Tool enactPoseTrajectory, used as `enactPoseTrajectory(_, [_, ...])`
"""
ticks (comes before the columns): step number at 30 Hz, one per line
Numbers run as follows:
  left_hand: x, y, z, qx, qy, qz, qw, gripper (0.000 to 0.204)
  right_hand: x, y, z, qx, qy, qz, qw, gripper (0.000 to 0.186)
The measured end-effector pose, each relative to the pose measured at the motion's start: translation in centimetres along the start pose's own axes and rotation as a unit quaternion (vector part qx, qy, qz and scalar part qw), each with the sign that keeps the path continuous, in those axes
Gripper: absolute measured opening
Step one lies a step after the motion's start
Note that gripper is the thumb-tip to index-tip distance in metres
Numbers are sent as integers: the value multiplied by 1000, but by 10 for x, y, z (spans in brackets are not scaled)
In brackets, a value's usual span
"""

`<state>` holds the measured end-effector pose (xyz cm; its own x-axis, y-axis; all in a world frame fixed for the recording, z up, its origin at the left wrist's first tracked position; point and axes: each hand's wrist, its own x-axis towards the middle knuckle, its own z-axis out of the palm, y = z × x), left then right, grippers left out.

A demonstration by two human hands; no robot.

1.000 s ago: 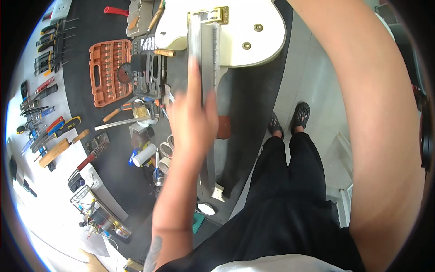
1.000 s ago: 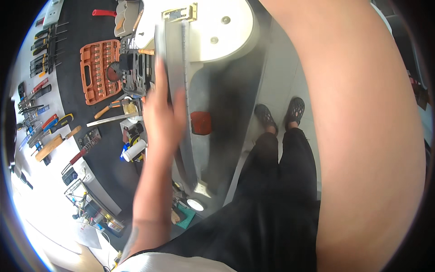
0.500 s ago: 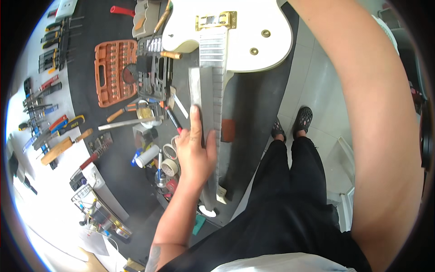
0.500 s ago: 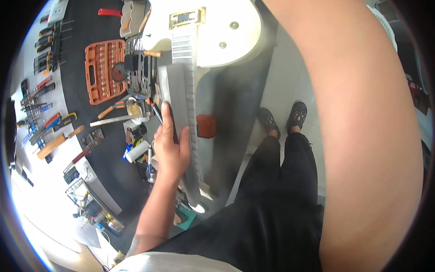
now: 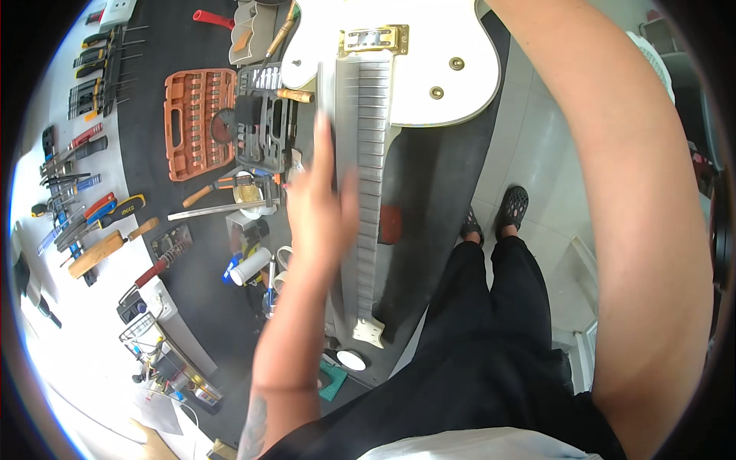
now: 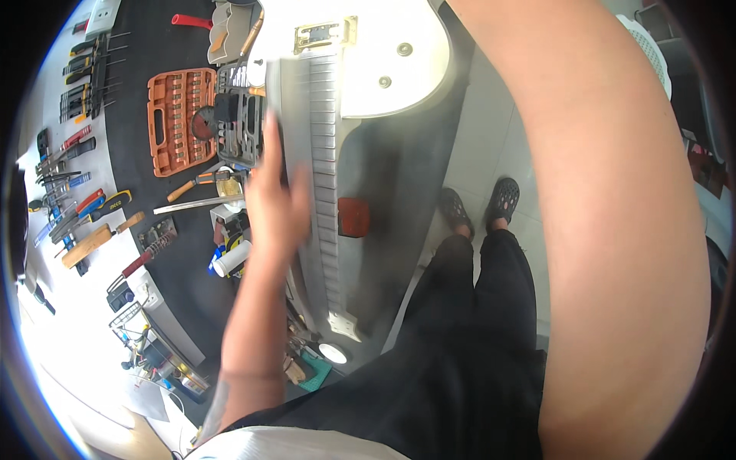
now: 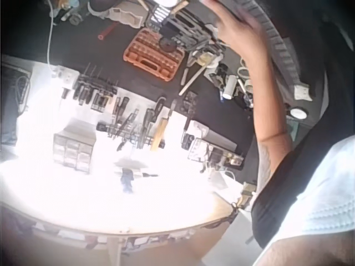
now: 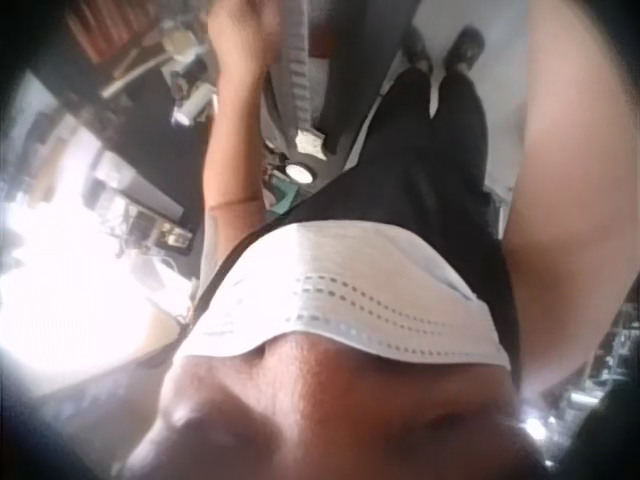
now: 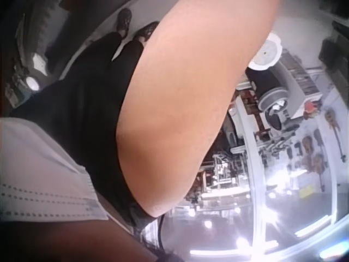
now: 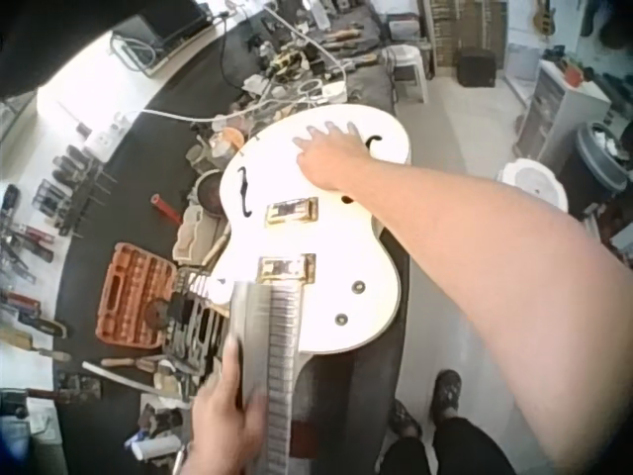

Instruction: The person sands the fretboard of a white electric guitar using a sanding block. They hold the guitar body with one hand and move the sanding block up and down the neck with the other. The person occasionally pauses to inspect the surface and reposition the instrument on the workbench.

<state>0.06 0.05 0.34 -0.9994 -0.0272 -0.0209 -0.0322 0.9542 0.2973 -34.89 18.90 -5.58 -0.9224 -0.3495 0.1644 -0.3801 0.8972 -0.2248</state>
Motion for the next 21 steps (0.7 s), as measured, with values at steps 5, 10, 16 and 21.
enactPoseTrajectory(5, [54,3,-7,-33,2,-12,999,83,4,-1,-3,9,-6,-2,1000,57])
enactPoseTrajectory(10, [-63,-11,-4,4,11,41,999,87,2,2,-2,-10,-16,17,1000,57])
enactPoseTrajectory(16, [67,18,-12,-24,-17,-44,999,82,4,-3,-1,4,-4,4,1000,57])
enactPoseTrajectory(21, [-70,-17,1,11,-13,47,999,89,2,11,0,-22,-14,10,1000,57])
